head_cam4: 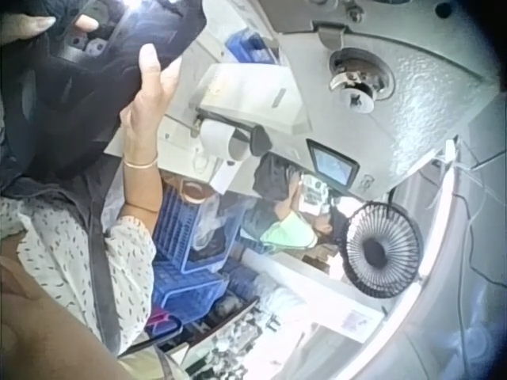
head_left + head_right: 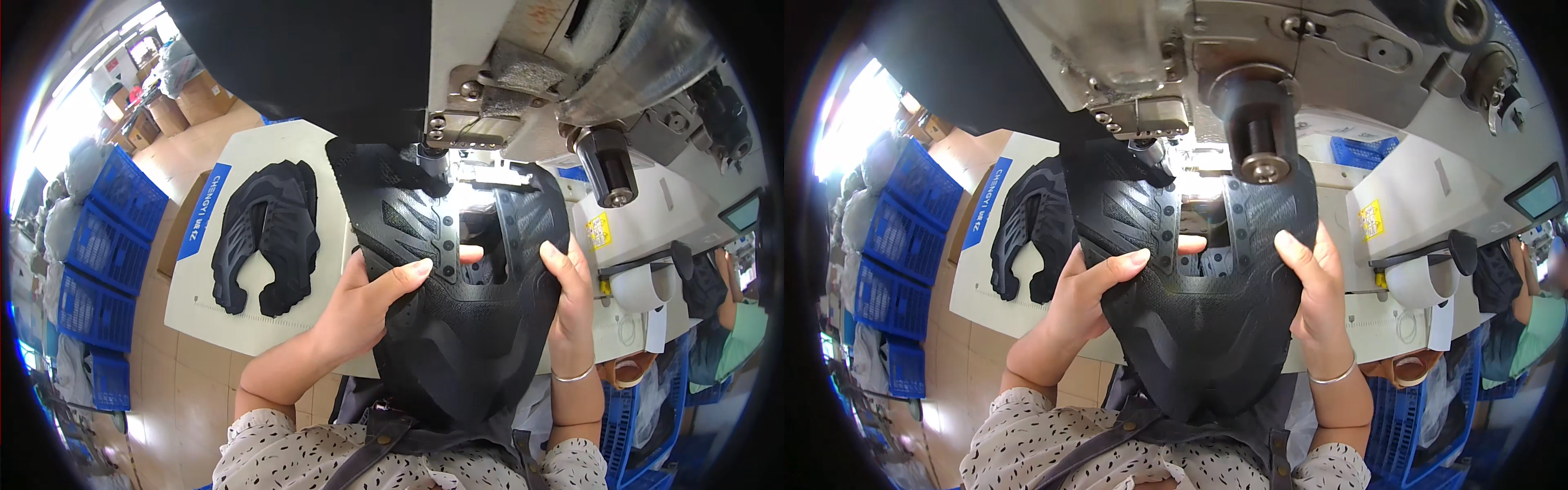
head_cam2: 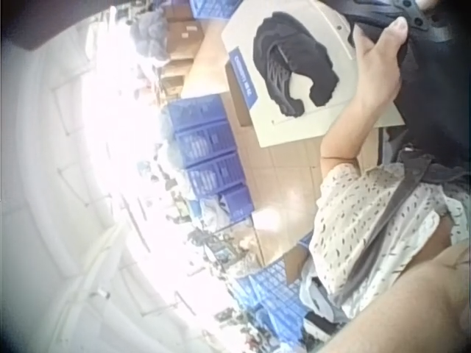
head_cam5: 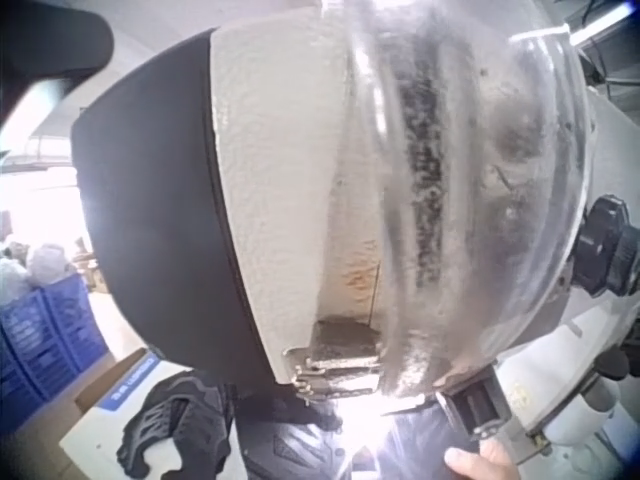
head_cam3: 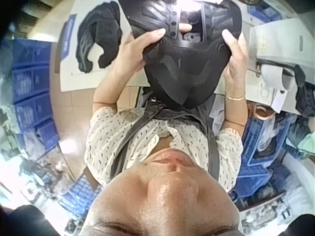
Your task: Using an industrial sewing machine to stitch together components of a black shoe upper.
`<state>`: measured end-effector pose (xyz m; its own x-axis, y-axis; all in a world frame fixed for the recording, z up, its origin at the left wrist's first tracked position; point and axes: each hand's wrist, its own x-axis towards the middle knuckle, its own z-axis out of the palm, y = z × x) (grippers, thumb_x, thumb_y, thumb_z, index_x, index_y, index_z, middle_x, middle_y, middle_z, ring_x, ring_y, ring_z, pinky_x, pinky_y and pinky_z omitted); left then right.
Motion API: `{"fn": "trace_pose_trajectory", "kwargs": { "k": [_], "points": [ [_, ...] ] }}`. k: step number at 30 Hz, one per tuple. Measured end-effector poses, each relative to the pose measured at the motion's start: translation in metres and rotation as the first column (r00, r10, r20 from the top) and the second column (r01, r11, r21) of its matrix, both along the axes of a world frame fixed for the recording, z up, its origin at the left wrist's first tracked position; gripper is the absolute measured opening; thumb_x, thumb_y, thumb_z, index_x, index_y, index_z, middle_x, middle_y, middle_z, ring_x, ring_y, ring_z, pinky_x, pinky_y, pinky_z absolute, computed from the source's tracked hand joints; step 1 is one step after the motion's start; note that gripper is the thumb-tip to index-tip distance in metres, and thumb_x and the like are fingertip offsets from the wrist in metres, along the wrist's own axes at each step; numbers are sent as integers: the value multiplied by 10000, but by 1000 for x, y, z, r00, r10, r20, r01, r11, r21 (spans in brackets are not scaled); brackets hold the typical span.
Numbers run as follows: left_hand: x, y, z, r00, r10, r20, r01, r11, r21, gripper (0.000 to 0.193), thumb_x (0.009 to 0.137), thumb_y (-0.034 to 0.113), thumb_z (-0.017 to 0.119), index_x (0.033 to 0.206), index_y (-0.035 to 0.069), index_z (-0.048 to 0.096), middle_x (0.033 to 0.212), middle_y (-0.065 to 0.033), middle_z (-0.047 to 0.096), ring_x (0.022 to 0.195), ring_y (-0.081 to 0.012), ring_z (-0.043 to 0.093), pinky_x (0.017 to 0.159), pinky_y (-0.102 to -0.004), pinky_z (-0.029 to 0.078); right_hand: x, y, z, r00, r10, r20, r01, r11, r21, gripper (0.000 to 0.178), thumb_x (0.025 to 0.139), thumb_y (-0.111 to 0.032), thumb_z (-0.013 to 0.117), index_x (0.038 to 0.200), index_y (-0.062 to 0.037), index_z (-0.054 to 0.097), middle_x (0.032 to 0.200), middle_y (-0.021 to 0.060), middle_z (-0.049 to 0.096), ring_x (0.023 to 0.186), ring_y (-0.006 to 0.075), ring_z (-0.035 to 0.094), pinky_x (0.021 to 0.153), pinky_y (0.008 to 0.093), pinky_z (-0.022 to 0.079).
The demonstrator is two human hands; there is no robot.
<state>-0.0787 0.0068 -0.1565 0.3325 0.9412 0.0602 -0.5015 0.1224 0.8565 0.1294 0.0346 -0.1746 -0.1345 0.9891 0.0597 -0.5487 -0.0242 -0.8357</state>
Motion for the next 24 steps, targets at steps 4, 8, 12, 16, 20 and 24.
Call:
{"fn": "trace_pose_trajectory", "kwargs": {
  "k": [4,8,12,16,20,24],
  "points": [
    [3,3,0,995,0,-97,8,996,85,300,884,66,409,1121,-86,511,1115,-143,583,979,-179,569,873,-313,456,-3,-9,-2,999,-34,22,32,995,93,411,823,-70,502,1204,48,405,1041,146,580,903,179,603,802,282,508],
    [6,2,0,991,42,-124,-35,997,62,360,834,87,435,1140,-100,465,1090,-206,582,999,-246,574,881,-360,461,-4,-12,-4,994,-88,70,81,991,105,431,815,-76,515,1210,50,399,1038,146,582,897,179,605,809,283,506],
    [6,5,-2,990,47,-135,-35,996,87,361,835,91,437,1139,-101,468,1080,-206,587,986,-247,580,876,-356,464,-2,-12,-5,995,-74,69,66,991,120,437,811,-84,525,1208,50,402,1045,153,580,904,182,604,820,287,503],
    [4,3,-7,994,49,-93,-46,999,26,265,895,95,442,1067,-70,558,1030,-105,612,915,-148,580,813,-286,473,2,-19,-5,997,-46,65,39,994,106,435,814,-100,540,1201,52,412,1047,148,581,913,187,599,833,289,489],
    [9,-18,-15,934,171,-313,-197,979,-54,215,908,155,502,937,-37,595,871,-30,612,777,-77,543,699,-233,459,7,-32,-7,976,-57,208,32,992,121,391,829,-132,589,1152,50,465,1050,123,584,917,172,582,836,284,457],
    [12,-24,-22,937,225,-269,-217,974,60,222,904,162,515,878,-44,595,795,-8,604,713,-56,517,639,-219,443,6,-35,-13,945,-118,305,64,981,182,301,852,-113,571,1104,38,506,1040,112,590,913,164,577,823,272,456]
  ]
}}
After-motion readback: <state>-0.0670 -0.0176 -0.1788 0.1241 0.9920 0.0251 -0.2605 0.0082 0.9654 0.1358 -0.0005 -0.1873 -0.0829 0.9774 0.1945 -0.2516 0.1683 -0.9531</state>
